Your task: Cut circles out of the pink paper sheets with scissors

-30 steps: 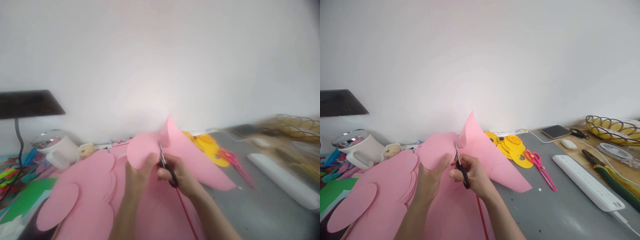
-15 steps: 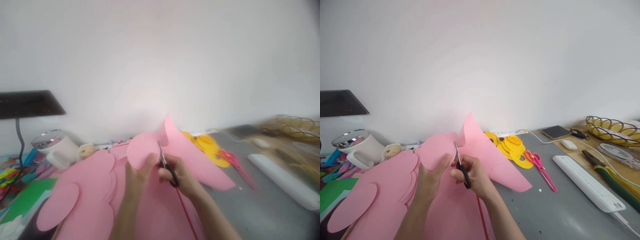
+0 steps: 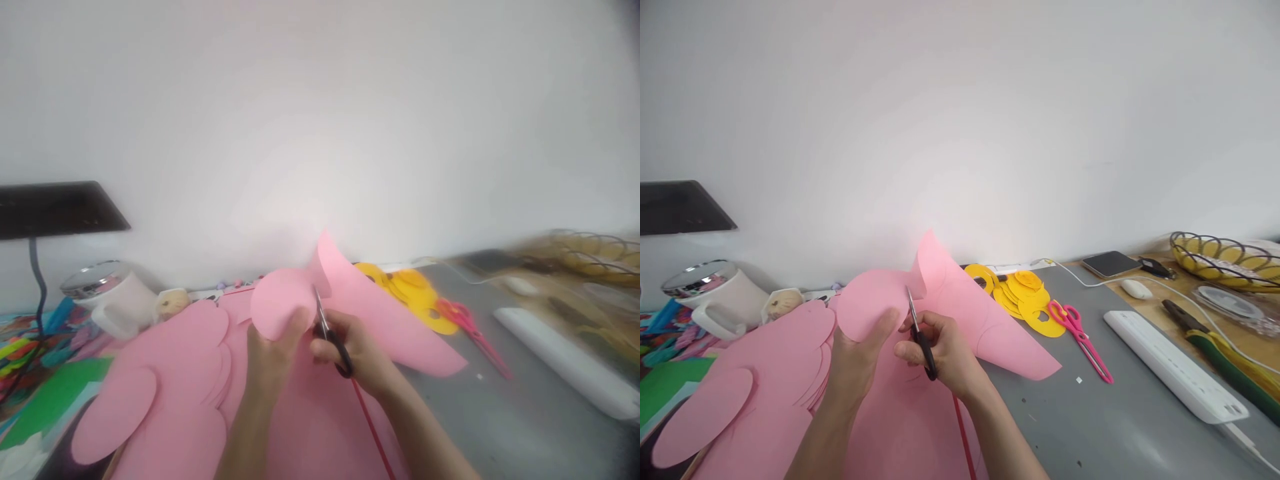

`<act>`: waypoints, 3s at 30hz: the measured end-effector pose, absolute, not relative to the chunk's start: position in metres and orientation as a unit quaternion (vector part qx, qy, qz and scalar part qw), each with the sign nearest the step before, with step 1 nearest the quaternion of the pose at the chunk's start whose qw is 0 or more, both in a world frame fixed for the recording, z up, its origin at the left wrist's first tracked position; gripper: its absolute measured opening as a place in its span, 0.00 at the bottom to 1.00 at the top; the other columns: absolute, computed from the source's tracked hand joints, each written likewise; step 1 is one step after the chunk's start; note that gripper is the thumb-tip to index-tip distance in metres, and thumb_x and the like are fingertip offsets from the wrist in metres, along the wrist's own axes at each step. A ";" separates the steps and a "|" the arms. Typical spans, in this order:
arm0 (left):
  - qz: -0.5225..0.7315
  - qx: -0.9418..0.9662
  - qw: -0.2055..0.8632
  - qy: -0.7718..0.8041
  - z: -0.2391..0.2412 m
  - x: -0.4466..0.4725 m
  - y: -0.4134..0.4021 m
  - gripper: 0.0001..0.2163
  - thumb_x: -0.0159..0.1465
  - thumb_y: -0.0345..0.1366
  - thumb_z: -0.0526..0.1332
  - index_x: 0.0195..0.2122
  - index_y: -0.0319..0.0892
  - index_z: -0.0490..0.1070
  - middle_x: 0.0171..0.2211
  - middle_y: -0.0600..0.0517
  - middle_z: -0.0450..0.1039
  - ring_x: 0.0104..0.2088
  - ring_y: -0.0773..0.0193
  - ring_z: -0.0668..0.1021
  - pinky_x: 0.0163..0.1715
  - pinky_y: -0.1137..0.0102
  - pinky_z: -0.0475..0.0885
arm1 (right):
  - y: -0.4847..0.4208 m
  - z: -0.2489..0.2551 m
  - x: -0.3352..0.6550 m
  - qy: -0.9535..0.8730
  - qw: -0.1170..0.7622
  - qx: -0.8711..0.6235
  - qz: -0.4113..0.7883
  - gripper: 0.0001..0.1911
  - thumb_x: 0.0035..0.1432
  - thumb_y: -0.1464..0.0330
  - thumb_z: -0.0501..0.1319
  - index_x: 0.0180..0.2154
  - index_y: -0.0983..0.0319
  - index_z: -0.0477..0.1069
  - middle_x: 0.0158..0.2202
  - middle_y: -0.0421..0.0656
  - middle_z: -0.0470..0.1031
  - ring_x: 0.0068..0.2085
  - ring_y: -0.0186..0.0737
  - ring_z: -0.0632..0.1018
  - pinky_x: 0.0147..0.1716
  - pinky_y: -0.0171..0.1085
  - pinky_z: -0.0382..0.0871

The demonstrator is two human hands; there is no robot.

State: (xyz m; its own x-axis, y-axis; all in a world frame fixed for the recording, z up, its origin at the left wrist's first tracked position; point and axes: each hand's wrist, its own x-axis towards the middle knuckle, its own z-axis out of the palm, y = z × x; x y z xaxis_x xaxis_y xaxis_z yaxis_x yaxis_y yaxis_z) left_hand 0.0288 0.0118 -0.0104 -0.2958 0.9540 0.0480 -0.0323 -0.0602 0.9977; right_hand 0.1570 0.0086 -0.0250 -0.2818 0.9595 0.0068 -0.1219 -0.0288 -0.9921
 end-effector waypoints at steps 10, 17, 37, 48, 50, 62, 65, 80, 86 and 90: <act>0.580 0.437 0.410 0.552 -0.009 0.031 0.009 0.14 0.50 0.42 0.67 0.33 0.38 0.78 0.30 0.48 0.80 0.35 0.56 0.80 0.32 0.68 0.74 | 0.009 -0.020 0.157 -0.527 0.463 -0.390 0.596 0.20 0.42 0.56 0.71 0.26 0.61 0.65 0.23 0.34 0.60 0.25 0.30 0.59 0.24 0.32 0.54; 0.566 0.442 0.416 0.558 -0.008 0.030 0.009 0.10 0.50 0.42 0.67 0.27 0.39 0.76 0.24 0.50 0.76 0.29 0.59 0.78 0.29 0.69 0.73 | 0.010 -0.025 0.157 -0.536 0.461 -0.386 0.592 0.19 0.43 0.56 0.69 0.28 0.62 0.67 0.23 0.35 0.62 0.25 0.32 0.62 0.24 0.33 0.57; 0.588 0.431 0.408 0.550 -0.013 0.028 0.013 0.11 0.49 0.42 0.66 0.25 0.39 0.75 0.24 0.49 0.76 0.29 0.59 0.77 0.26 0.70 0.72 | 0.010 -0.028 0.158 -0.517 0.455 -0.399 0.606 0.13 0.44 0.63 0.69 0.27 0.62 0.68 0.21 0.34 0.66 0.23 0.32 0.69 0.24 0.33 0.67; 0.568 0.440 0.419 0.556 -0.020 0.020 0.018 0.12 0.47 0.42 0.68 0.20 0.38 0.73 0.20 0.51 0.73 0.26 0.61 0.75 0.24 0.72 0.69 | 0.008 -0.028 0.155 -0.511 0.451 -0.410 0.607 0.08 0.47 0.67 0.65 0.30 0.62 0.69 0.18 0.33 0.66 0.20 0.31 0.69 0.21 0.31 0.64; 0.582 0.433 0.413 0.552 -0.020 0.020 0.018 0.11 0.47 0.41 0.69 0.22 0.38 0.74 0.20 0.51 0.73 0.27 0.61 0.75 0.24 0.72 0.70 | 0.008 -0.030 0.154 -0.512 0.444 -0.404 0.614 0.09 0.47 0.67 0.66 0.30 0.62 0.68 0.18 0.34 0.66 0.21 0.31 0.70 0.21 0.31 0.63; 0.581 0.441 0.387 0.565 -0.006 0.027 0.010 0.14 0.49 0.42 0.67 0.32 0.38 0.78 0.29 0.47 0.80 0.35 0.55 0.80 0.33 0.66 0.74 | 0.011 -0.023 0.158 -0.545 0.477 -0.352 0.593 0.18 0.44 0.60 0.72 0.29 0.62 0.66 0.25 0.36 0.64 0.26 0.31 0.63 0.24 0.31 0.58; 0.579 0.444 0.387 0.564 -0.006 0.027 0.010 0.13 0.49 0.42 0.67 0.31 0.38 0.78 0.28 0.47 0.80 0.34 0.54 0.80 0.34 0.65 0.75 | 0.011 -0.024 0.157 -0.543 0.474 -0.364 0.590 0.19 0.44 0.59 0.72 0.27 0.62 0.64 0.24 0.36 0.63 0.26 0.31 0.63 0.24 0.31 0.57; 0.581 0.446 0.394 0.555 -0.006 0.027 0.010 0.13 0.50 0.42 0.66 0.32 0.38 0.78 0.29 0.47 0.80 0.34 0.56 0.81 0.34 0.67 0.75 | 0.010 -0.027 0.157 -0.548 0.470 -0.353 0.595 0.21 0.44 0.55 0.71 0.28 0.62 0.66 0.23 0.35 0.61 0.26 0.31 0.60 0.24 0.33 0.54; 0.584 0.455 0.388 0.549 -0.007 0.026 0.011 0.13 0.51 0.42 0.67 0.32 0.38 0.77 0.28 0.47 0.80 0.32 0.57 0.80 0.32 0.67 0.74 | 0.010 -0.029 0.157 -0.543 0.464 -0.369 0.595 0.22 0.43 0.53 0.70 0.28 0.62 0.66 0.24 0.36 0.62 0.26 0.32 0.63 0.26 0.33 0.57; 0.584 0.455 0.392 0.546 -0.008 0.026 0.011 0.13 0.51 0.42 0.66 0.32 0.38 0.77 0.28 0.48 0.79 0.32 0.57 0.79 0.32 0.67 0.74 | 0.011 -0.029 0.157 -0.538 0.466 -0.372 0.595 0.22 0.43 0.54 0.71 0.27 0.62 0.66 0.23 0.36 0.64 0.25 0.32 0.64 0.25 0.33 0.60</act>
